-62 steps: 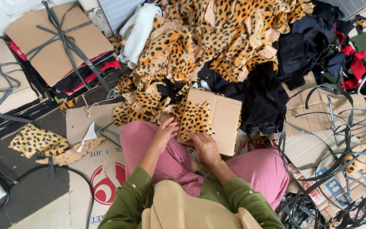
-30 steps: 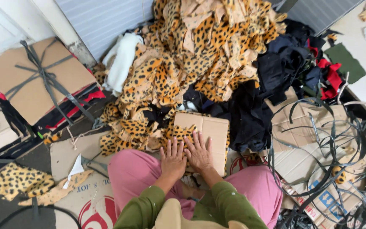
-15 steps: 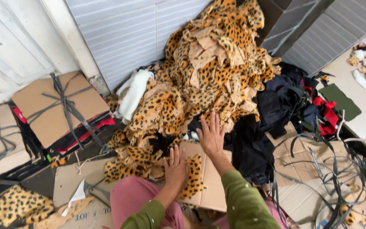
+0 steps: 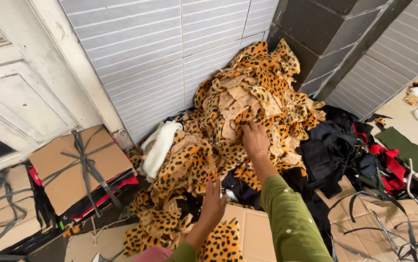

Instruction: Sort and arrange leopard-print fabric scraps on a cardboard sheet

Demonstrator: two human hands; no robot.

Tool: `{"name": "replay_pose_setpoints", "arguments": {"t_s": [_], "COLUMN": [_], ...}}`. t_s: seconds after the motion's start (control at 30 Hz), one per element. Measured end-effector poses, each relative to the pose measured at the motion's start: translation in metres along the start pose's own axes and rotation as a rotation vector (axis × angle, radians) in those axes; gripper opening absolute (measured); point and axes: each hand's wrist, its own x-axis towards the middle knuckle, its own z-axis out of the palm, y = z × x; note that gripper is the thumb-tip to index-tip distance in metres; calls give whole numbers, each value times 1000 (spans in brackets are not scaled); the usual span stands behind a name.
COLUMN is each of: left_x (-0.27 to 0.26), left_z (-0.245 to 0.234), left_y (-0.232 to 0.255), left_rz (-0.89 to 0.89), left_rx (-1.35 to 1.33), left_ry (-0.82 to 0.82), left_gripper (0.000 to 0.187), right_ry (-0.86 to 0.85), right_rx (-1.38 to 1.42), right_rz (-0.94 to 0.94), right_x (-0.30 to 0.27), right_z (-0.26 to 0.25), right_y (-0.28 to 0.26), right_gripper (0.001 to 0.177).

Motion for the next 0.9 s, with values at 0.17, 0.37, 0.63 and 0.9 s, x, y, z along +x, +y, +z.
{"name": "replay_pose_setpoints", "arguments": {"t_s": [0.17, 0.37, 0.63, 0.9], "left_x": [-29, -62, -150, -149], "left_z": [-14, -10, -91, -66], "left_y": [-69, -146, -122, -109], "left_rz": [-59, -138, -475, -417], "left_rx": [-329, -413, -450, -700], "left_ry": [12, 252, 414, 291], "left_gripper": [80, 72, 59, 53], "right_ry": [112, 85, -346, -609], "right_rx": [345, 496, 704, 1293], "right_rz": [-28, -195, -216, 340], "right_x": [-8, -89, -254, -199], "right_z": [2, 40, -35, -94], "right_y": [-21, -153, -268, -223], "right_gripper": [27, 22, 32, 78]}}
